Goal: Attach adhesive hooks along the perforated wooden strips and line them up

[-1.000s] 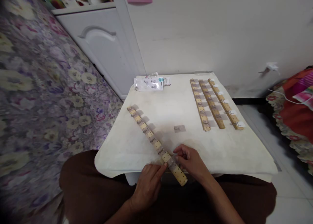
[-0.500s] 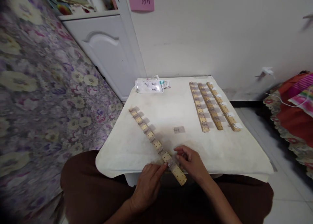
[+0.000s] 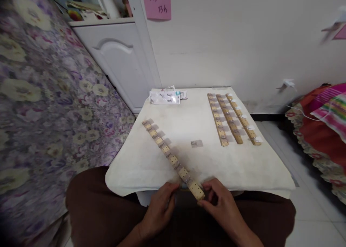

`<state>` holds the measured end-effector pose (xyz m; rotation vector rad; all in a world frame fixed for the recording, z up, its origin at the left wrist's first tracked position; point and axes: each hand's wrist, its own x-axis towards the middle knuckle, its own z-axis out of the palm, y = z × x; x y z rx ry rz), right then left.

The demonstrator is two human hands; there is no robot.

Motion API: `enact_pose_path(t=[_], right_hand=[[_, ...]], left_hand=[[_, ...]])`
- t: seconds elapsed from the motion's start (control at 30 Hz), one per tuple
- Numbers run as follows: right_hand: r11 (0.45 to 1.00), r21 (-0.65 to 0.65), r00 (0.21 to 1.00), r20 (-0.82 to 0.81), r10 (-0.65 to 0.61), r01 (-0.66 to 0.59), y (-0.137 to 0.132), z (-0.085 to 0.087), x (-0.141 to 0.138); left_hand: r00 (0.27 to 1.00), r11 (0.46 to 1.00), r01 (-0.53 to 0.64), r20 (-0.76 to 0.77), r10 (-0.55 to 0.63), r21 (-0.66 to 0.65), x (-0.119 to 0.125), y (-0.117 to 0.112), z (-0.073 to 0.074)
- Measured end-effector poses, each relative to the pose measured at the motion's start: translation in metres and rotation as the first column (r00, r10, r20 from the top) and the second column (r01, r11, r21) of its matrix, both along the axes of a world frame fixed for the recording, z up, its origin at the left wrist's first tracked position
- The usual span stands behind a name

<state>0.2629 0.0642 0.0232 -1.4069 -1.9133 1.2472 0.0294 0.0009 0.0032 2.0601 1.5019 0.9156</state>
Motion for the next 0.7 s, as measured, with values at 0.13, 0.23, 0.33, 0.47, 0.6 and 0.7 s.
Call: enact_pose_path(t=[0.13,0.23,0.33,0.47,0.6,0.7], right_hand=[[1.000,0.027,1.000,-0.005,0.007,-0.007,-0.007,0.000,-0.008],[0.999,0.040,1.000,-0.009,0.009,-0.009,-0.009,0.000,-0.010],[0.997,0.076,1.000,-0.028,0.010,-0.008,-0.012,0.000,-0.012],[0.996,0.089,0.998,-0.068,0.013,-0.007,-0.014,-0.003,-0.017],[0.999,0.040,0.997,-0.071,0.038,-0.035,-0.011,-0.005,-0.015],[0.998,0.016,0.997,-0.061,0.057,-0.056,0.000,-0.001,-0.009]], left_hand=[[0.998,0.993,0.026,0.062,-0.019,-0.117,0.003,-0.001,0.003],[0.997,0.992,0.023,0.077,-0.014,-0.127,0.003,0.000,0.004],[0.995,0.991,0.024,0.099,-0.011,-0.135,0.002,-0.001,0.005],[0.994,0.987,0.021,0.108,-0.004,-0.156,0.002,-0.002,0.005],[0.996,0.989,0.017,0.089,-0.004,-0.146,0.001,-0.002,0.001],[0.997,0.991,0.031,0.072,-0.021,-0.134,0.000,-0.001,-0.004]])
